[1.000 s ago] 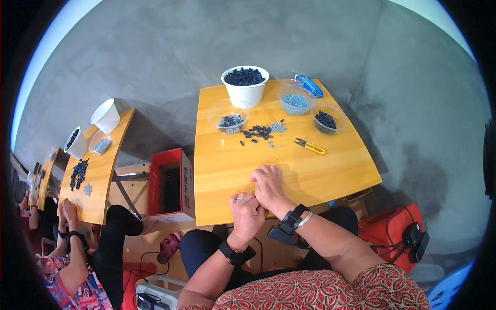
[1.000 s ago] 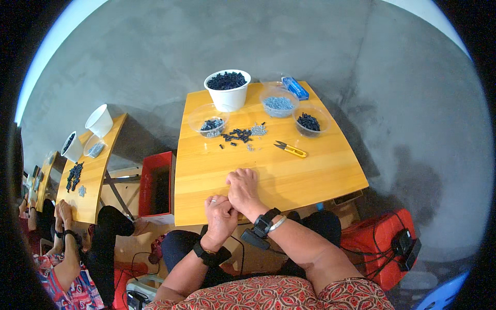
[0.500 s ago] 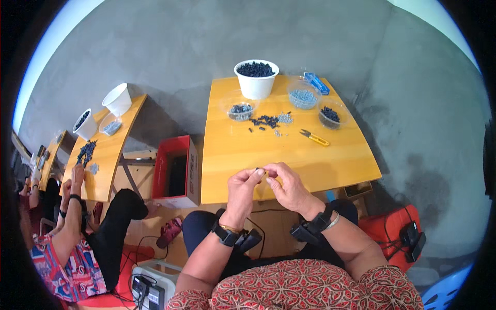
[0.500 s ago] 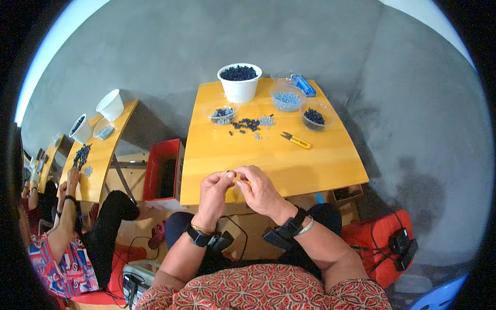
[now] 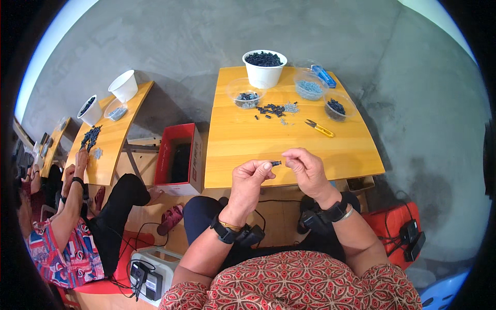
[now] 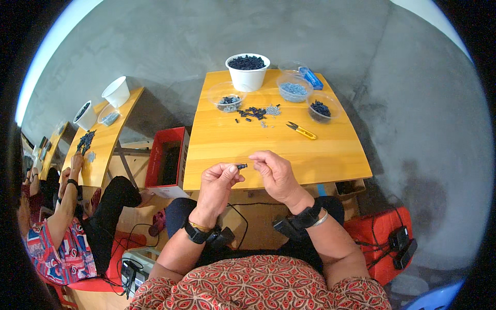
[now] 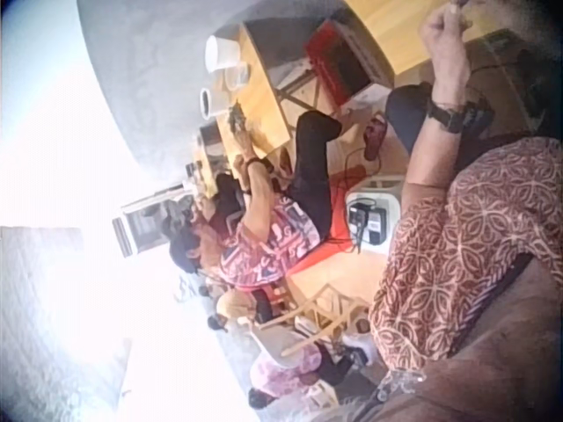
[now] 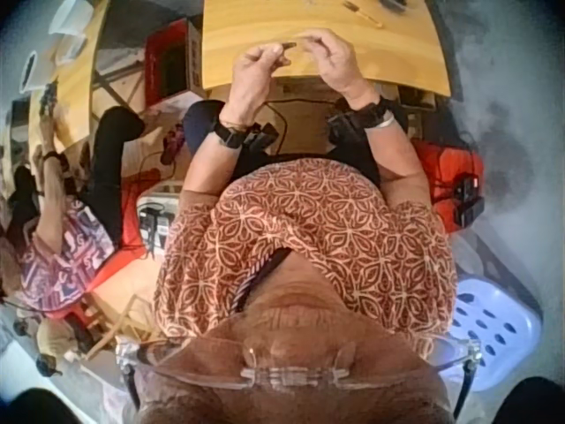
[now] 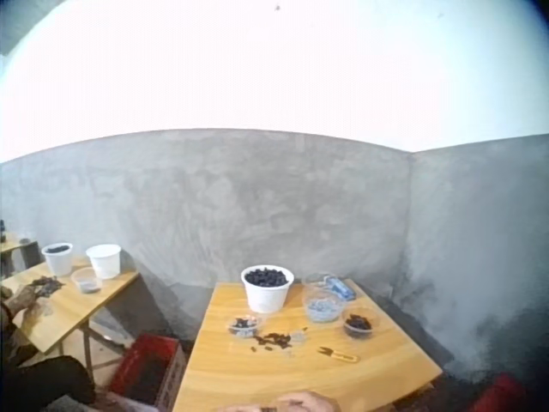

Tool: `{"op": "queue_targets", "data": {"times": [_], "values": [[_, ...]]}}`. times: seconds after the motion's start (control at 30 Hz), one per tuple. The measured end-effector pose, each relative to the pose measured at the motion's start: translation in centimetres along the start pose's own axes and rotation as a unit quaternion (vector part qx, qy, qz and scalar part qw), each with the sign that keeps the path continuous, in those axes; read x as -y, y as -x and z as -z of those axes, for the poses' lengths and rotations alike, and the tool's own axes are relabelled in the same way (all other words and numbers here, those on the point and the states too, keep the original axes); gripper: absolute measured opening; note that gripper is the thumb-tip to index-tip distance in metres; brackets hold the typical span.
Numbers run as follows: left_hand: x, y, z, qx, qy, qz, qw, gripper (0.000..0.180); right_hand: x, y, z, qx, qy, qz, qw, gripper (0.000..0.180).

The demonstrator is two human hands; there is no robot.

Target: Assembling small black plastic components with yellow inserts at a workbench.

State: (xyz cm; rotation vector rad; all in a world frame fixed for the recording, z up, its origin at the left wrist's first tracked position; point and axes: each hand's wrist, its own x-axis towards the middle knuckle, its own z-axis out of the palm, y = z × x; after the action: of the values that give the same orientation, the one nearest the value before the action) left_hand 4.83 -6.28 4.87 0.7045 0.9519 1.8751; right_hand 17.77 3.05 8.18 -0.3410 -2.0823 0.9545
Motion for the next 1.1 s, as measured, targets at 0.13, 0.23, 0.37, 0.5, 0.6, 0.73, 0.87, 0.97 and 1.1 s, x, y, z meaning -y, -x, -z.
{"op": "queue_targets", "data": {"times": [0.13, 0.23, 0.37, 0.5, 0.6, 0.73, 0.87, 0.97, 1.1], "values": [[-0.2, 0.2, -0.2, 0.002, -0.005, -0.016, 1.0, 0.009, 0.1, -0.1, 0.2, -0.003, 0.011, 0.008, 1.0, 0.012], [-0.2, 0.2, -0.3, 0.0, -0.004, -0.022, 1.0, 0.009, 0.7, -0.4, -0.2, 0.016, 0.016, 0.032, 0.999, 0.013], [-0.1, -0.1, -0.1, 0.001, -0.018, -0.025, 1.0, 0.009, 0.1, -0.7, -0.5, 0.026, 0.03, 0.059, 0.997, 0.012], [0.2, -0.5, -0.2, 0.006, -0.015, -0.01, 1.0, 0.01, -0.4, -1.0, -0.3, 0.032, 0.037, 0.058, 0.997, 0.011], [0.6, -0.7, -0.7, 0.01, -0.004, 0.017, 1.0, 0.011, -0.8, -1.1, 0.4, 0.044, 0.061, 0.068, 0.995, 0.012], [1.6, -0.5, 0.0, -0.013, -0.068, 0.047, 0.996, 0.013, -1.2, -0.2, -0.4, 0.077, 0.043, 0.04, 0.995, 0.014], [2.0, -0.8, 0.4, -0.013, -0.038, 0.112, 0.993, 0.014, -2.5, -0.8, 1.9, 0.043, 0.157, 0.065, 0.984, 0.01], [2.1, -1.4, 1.9, -0.047, -0.065, 0.049, 0.996, 0.015, -6.0, -3.1, 6.5, -0.103, 0.258, 0.046, 0.96, 0.008], [2.3, -3.2, 2.1, -0.042, -0.112, -0.014, 0.993, 0.016, -9.5, -8.6, 14.7, -0.151, 0.467, 0.011, 0.871, 0.016]]}}
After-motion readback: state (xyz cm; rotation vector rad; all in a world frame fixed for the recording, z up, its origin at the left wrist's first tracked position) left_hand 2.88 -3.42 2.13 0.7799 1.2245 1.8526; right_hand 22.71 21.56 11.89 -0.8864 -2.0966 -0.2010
